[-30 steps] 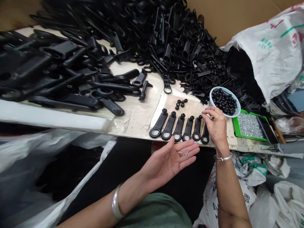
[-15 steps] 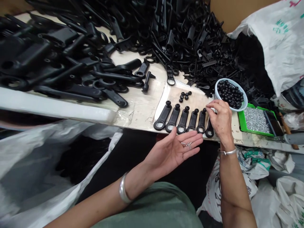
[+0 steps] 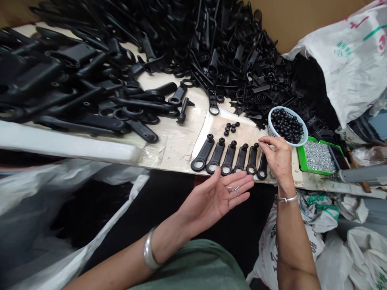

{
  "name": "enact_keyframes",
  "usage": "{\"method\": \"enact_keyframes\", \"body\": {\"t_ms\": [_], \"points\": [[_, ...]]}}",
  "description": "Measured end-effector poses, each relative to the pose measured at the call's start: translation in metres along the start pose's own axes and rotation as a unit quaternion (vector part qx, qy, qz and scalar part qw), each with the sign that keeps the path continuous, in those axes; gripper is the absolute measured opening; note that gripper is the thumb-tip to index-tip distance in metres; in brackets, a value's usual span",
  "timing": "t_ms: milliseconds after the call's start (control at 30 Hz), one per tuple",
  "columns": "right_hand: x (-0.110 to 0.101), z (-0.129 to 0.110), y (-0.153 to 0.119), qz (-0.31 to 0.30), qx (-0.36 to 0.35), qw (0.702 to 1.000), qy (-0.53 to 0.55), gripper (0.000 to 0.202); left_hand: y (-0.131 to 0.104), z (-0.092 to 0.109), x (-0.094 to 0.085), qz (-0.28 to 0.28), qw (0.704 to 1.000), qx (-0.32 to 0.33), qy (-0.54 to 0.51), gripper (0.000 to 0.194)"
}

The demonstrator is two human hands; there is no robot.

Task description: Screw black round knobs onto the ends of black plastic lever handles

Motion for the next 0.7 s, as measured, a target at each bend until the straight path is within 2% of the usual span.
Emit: {"method": "enact_keyframes", "body": {"t_ms": [333,433,533,567,700], "points": [[0.004,-0.001,0.002,-0.027,-0.064,0.996,-0.063,0.013,-0.001,0.003,0.003,0.011,1.000,0.002,-0.009,0.054],[-0.003,-0.010,-0.002,-0.035,-0.098,0.989,-0.105,0.016,-0.002,0.004,0.004,0.009,1.000,0.008,-0.015,0.055],[-0.019,-0.029,-0.013,-0.022,-0.117,0.986,-0.114,0.016,-0.002,0.004,0.005,0.005,1.000,0.016,-0.022,0.055],[-0.024,-0.037,-0.019,-0.030,-0.121,0.988,-0.094,0.014,-0.003,0.004,0.005,0.005,1.000,0.018,-0.024,0.055],[-0.032,-0.067,-0.052,-0.150,-0.136,0.979,0.011,0.007,-0.004,0.004,0.007,0.012,0.999,0.026,-0.033,0.058]]}}
Point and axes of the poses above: each hand's wrist, its own y-axis towards the middle knuckle, its own x-axis out of the palm, z = x × y, the point moved 1 cm from there along y, towards the middle knuckle, and after that the axes turned 6 degrees about -x, right-handed, at the moved point
